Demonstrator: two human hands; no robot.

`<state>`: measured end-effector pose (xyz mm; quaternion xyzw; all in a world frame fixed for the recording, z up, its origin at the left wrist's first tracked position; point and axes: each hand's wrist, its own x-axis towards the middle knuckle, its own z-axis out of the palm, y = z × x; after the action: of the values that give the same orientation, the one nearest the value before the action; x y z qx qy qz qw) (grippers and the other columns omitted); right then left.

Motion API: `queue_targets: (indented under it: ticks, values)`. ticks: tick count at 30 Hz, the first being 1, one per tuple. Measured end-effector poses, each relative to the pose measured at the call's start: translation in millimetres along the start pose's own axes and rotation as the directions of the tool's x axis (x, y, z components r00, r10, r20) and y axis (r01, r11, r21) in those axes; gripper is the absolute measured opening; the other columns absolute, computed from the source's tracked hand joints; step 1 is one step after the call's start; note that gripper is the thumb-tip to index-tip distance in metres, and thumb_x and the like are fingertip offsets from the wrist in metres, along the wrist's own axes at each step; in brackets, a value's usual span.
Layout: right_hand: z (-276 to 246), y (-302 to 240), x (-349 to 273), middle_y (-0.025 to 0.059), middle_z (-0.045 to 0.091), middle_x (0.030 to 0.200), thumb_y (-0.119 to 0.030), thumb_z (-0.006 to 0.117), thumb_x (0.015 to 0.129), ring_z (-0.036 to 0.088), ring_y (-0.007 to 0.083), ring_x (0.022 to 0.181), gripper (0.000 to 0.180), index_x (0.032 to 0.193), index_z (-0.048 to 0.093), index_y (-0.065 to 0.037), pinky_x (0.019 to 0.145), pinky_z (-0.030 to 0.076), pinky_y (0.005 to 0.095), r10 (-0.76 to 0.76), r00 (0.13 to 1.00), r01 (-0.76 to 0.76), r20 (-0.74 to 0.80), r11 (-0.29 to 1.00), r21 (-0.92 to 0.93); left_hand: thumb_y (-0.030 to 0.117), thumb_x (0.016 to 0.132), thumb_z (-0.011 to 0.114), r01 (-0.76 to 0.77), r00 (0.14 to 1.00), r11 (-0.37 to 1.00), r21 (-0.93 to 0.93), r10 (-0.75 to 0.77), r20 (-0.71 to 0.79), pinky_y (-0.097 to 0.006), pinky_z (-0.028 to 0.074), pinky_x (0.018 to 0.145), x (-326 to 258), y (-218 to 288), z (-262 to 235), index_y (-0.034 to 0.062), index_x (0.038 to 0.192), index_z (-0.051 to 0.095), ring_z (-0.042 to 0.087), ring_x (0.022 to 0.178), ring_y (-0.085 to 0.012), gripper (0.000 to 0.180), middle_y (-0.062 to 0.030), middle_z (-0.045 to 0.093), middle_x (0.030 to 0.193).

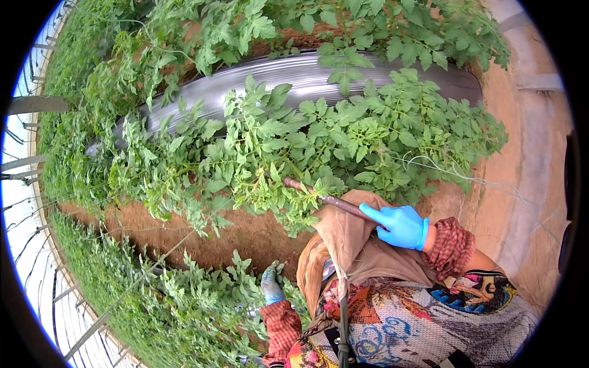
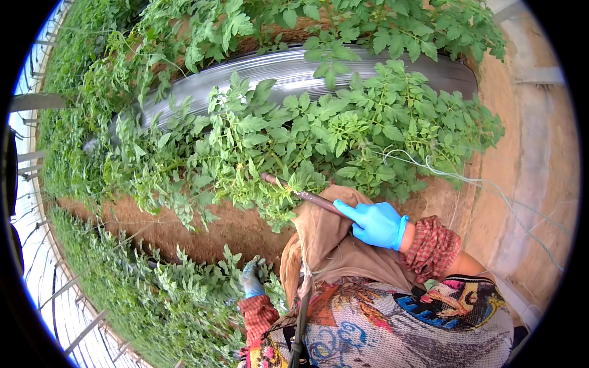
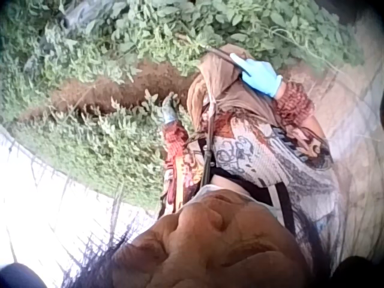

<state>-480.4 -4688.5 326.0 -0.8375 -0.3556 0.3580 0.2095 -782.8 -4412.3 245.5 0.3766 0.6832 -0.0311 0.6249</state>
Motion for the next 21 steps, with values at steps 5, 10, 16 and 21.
queue_targets:
  ticks: [5,10,16,21]
  values:
    - [-14.4,0.6,4.9,0.0141,0.059,0.073,-0.013,0.052,0.075,0.056,0.0329,0.052,0.057,0.131,0.044,-0.021,0.045,0.044,0.0422,-0.057,0.998,0.057,-0.004,0.997,-0.055,0.017,0.088,0.05,0.054,0.998,0.999,0.0,-0.054,-0.026,-0.02,0.026,0.039,5.6,0.1,0.6,0.0052,0.102,0.063,0.038,0.043,-0.0052,0.023,-0.0042,0.068,0.085]
    - [-23.0,4.1,18.4,0.0145,0.059,0.074,-0.014,0.052,0.076,0.057,0.032,0.052,0.054,0.13,0.045,-0.02,0.044,0.044,0.0419,-0.076,0.996,0.081,0.046,0.991,-0.111,0.016,0.087,0.051,0.005,1.0,1.0,-0.01,-0.005,0.01,-0.02,0.026,0.039,6.7,1.8,4.9,0.0042,0.103,0.062,0.038,0.042,-0.0056,0.023,-0.0071,0.068,0.088]
    - [-38.2,-5.5,28.4,0.0138,0.059,0.073,-0.013,0.052,0.077,0.057,0.0304,0.051,0.051,0.127,0.048,-0.019,0.044,0.044,0.042,-0.09,0.992,0.104,0.085,0.979,-0.175,0.014,0.087,0.05,0.052,0.999,0.997,-0.063,-0.053,-0.012,-0.02,0.029,0.04,5.8,0.7,5.4,0.0024,0.103,0.061,0.038,0.043,-0.0054,0.023,-0.0099,0.068,0.09]
    - [-40.2,-0.9,31.2,0.0113,0.056,0.065,-0.014,0.054,0.076,0.054,0.0286,0.047,0.055,0.13,0.046,-0.016,0.043,0.042,0.0412,-0.146,0.986,0.16,0.076,0.963,-0.218,0.022,0.085,0.055,0.012,0.999,0.997,-0.075,-0.015,-0.038,-0.021,0.027,0.039,13.7,12.7,2.1,0.0071,0.106,0.06,0.038,0.045,-0.0062,0.026,-0.0045,0.067,0.089]
